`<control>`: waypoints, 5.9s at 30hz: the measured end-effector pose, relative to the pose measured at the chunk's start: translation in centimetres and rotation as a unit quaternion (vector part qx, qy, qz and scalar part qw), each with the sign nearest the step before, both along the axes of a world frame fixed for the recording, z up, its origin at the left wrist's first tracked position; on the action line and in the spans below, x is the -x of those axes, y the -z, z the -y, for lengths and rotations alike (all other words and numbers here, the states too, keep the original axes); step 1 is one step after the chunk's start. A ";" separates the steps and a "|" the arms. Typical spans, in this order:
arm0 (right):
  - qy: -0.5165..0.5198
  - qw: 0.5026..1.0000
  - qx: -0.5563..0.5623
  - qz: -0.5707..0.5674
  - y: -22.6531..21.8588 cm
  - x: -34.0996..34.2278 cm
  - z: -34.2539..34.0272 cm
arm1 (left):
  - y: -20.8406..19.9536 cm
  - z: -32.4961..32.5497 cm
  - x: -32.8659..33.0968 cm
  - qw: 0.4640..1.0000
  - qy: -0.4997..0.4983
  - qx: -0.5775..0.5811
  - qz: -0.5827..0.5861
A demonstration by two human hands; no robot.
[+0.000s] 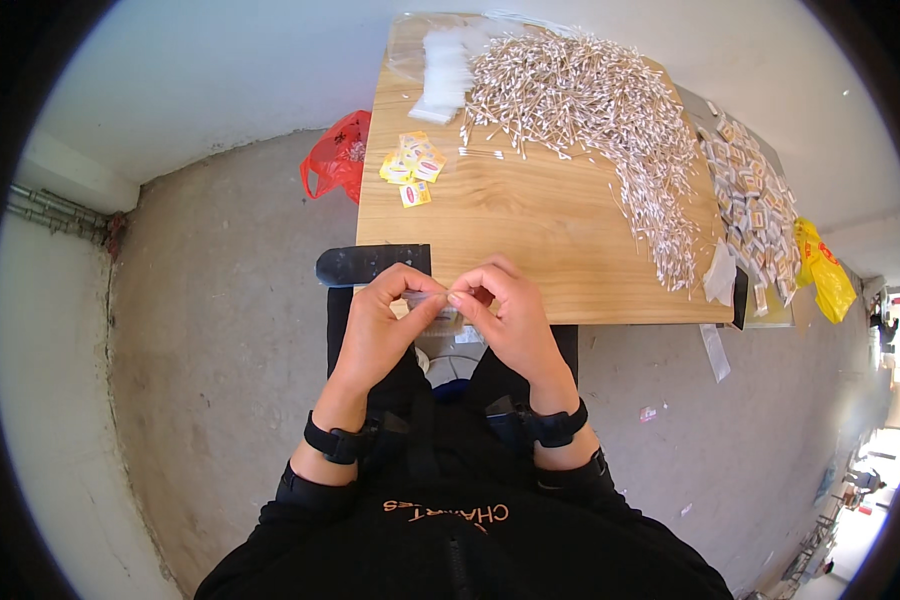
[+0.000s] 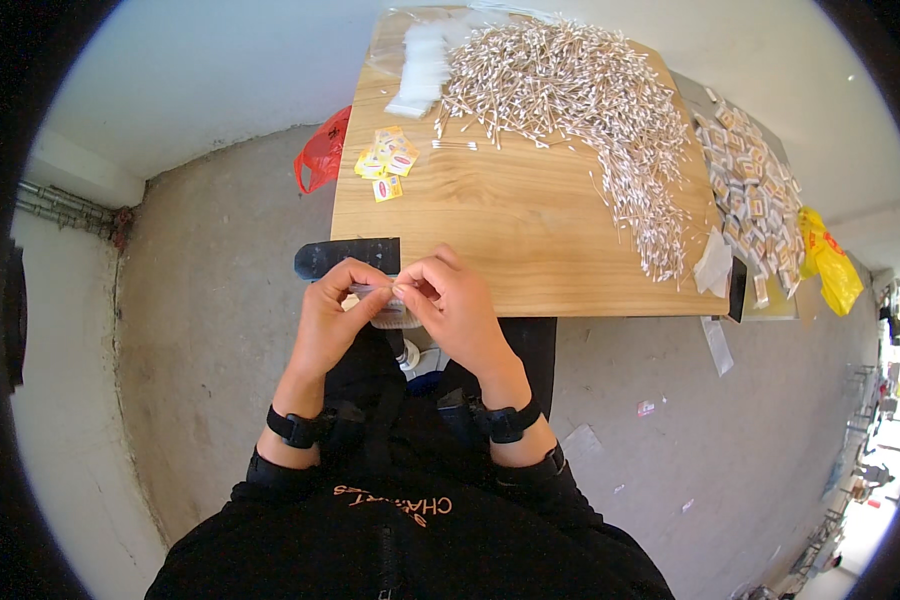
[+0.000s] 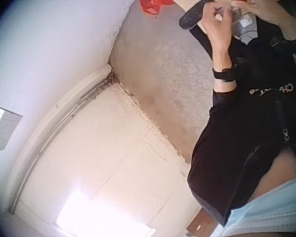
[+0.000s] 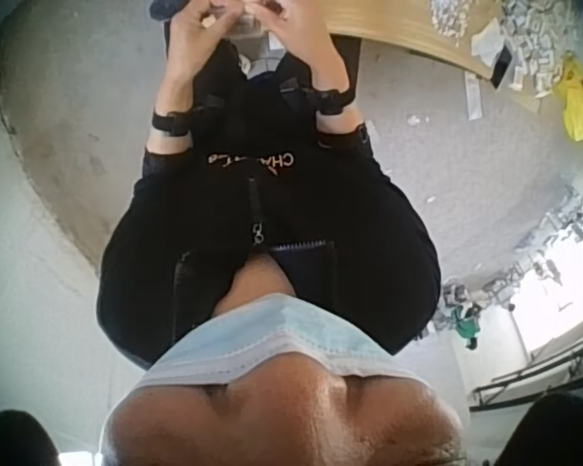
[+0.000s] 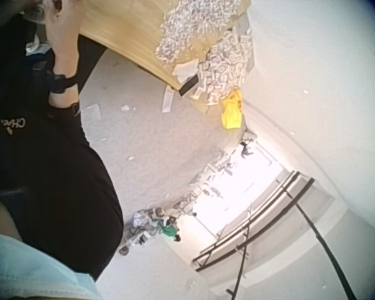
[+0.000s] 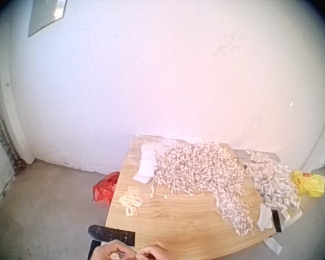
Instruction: The person is manually aligning cotton swabs on a table and placing them into small plastic bags for retail.
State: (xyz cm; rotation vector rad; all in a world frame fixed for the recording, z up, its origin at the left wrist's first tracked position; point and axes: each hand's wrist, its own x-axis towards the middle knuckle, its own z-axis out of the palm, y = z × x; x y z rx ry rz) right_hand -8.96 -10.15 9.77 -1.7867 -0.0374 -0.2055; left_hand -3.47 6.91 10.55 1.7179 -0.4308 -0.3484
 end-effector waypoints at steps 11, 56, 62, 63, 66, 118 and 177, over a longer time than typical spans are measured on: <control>-0.008 0.999 -0.033 0.000 0.5 0.2 0.8 | 0.4 -0.8 -0.3 0.999 0.013 0.034 -0.033; 0.061 0.997 0.052 -0.014 0.5 2.1 2.1 | 0.8 -0.8 0.0 0.990 0.021 -0.065 0.122; 0.085 0.996 0.012 -0.030 3.3 1.0 1.8 | 3.0 1.5 0.3 0.988 0.043 0.104 -0.102; 0.113 0.994 -0.003 -0.008 4.0 0.8 1.6 | 3.3 2.0 0.3 0.991 0.028 0.090 -0.098; 0.126 0.992 -0.019 0.008 5.5 0.4 1.4 | 4.9 3.4 -0.1 0.988 0.019 0.097 -0.121; 0.230 0.964 0.110 0.078 6.1 0.5 1.3 | 5.7 5.3 -0.4 0.968 -0.006 -0.045 0.246; 0.124 0.948 0.290 -0.043 4.7 -0.3 1.6 | 8.2 4.5 -1.0 0.992 0.034 -0.069 0.097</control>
